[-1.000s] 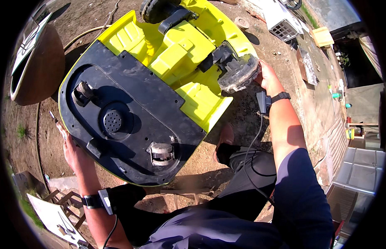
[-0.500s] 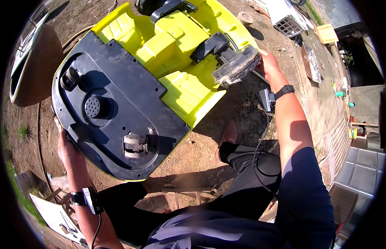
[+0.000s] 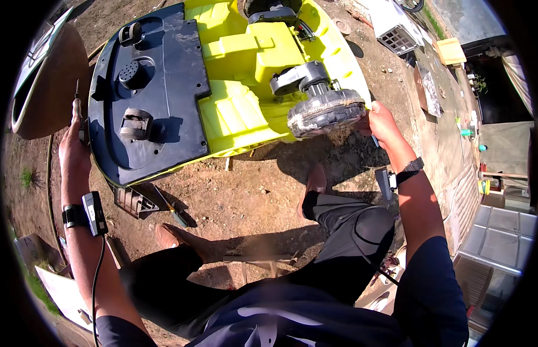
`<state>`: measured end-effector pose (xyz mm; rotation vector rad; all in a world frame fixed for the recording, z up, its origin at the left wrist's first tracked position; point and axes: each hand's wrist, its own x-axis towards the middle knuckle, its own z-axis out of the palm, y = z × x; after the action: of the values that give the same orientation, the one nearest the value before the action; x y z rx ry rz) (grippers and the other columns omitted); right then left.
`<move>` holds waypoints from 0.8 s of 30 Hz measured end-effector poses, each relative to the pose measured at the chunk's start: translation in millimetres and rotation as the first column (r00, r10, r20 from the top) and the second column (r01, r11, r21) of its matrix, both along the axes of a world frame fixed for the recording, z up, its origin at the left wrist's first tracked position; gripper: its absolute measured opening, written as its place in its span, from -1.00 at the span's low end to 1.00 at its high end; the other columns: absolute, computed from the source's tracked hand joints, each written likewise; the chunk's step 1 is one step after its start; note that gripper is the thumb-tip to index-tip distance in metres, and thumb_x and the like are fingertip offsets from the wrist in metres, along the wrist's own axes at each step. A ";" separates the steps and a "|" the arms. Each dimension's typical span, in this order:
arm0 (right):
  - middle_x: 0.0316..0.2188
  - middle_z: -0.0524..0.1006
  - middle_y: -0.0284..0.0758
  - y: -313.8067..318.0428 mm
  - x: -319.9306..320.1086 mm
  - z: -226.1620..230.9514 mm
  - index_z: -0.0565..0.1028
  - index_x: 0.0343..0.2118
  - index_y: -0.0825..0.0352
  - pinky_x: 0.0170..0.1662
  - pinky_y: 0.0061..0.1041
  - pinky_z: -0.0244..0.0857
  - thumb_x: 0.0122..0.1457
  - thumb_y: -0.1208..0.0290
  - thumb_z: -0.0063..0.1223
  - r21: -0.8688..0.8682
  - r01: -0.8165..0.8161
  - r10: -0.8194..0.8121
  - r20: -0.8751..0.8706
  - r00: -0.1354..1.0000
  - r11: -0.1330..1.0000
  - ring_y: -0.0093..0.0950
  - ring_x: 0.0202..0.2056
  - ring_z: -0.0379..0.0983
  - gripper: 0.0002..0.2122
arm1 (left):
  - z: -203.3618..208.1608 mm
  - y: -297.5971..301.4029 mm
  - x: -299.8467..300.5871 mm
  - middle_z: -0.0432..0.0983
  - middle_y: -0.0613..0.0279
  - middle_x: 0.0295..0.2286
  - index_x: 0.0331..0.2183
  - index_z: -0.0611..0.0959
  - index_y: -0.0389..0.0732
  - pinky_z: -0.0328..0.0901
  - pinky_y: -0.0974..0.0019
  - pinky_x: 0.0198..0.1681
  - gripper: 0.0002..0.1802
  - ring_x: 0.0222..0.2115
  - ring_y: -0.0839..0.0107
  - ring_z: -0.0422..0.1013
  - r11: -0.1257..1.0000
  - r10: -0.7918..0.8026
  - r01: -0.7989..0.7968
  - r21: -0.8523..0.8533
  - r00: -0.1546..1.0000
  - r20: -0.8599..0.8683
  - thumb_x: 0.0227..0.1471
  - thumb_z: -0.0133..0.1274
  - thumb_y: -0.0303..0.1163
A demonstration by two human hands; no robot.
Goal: The person unscrews a panel from a yellow toy car, removes a component, and replaces a screw using a screwdriver.
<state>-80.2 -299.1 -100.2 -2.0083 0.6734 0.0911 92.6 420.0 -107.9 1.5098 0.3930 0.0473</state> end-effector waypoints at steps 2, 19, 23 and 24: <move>-0.36 0.60 -0.39 -15.4 3.9 0.3 0.46 -0.08 0.31 -0.44 -0.55 0.42 0.32 0.37 -0.11 -0.094 -0.013 0.007 -0.059 0.998 0.996 -0.58 -0.45 0.57 -0.80 | 9.8 -18.1 -20.0 0.59 0.18 -0.12 0.06 0.55 -0.21 0.43 0.34 -0.15 -0.59 -0.13 0.40 0.53 0.997 0.066 -0.066 -0.028 0.998 -0.014 0.29 0.02 -0.18; -0.21 0.60 -0.38 5.3 2.9 40.1 0.41 0.10 0.22 -0.34 -0.44 0.49 0.28 0.41 -0.20 -0.092 0.080 -0.097 -0.192 0.977 0.993 -0.49 -0.36 0.60 -0.66 | 77.6 -45.4 -167.1 0.55 -0.09 -0.07 0.04 0.47 -0.40 0.44 0.20 -0.04 -0.61 -0.06 0.08 0.54 0.885 0.367 -0.283 -0.371 0.913 0.178 0.31 -0.03 -0.32; -0.15 0.52 -0.30 26.9 -5.5 57.5 0.39 0.12 0.27 -0.33 -0.36 0.47 0.21 0.30 -0.02 -0.150 0.106 -0.127 -0.140 0.982 0.983 -0.48 -0.33 0.51 -0.58 | 73.3 -43.9 -172.1 0.55 -0.04 -0.10 0.05 0.47 -0.36 0.44 0.23 -0.08 -0.60 -0.09 0.13 0.55 0.875 0.387 -0.301 -0.379 0.905 0.175 0.30 -0.02 -0.30; -0.17 0.50 -0.28 34.8 -10.1 60.2 0.40 0.11 0.29 -0.32 -0.31 0.47 0.17 0.28 0.02 -0.157 0.125 -0.143 -0.104 0.984 0.980 -0.46 -0.36 0.47 -0.56 | 74.4 -42.6 -174.6 0.55 -0.04 -0.10 0.05 0.47 -0.36 0.44 0.23 -0.08 -0.61 -0.10 0.13 0.55 0.869 0.396 -0.306 -0.389 0.902 0.173 0.30 -0.02 -0.30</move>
<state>-90.3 -264.3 -40.1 -2.1065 0.9113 0.0784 -82.1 377.5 -33.5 1.0425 0.4462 0.4332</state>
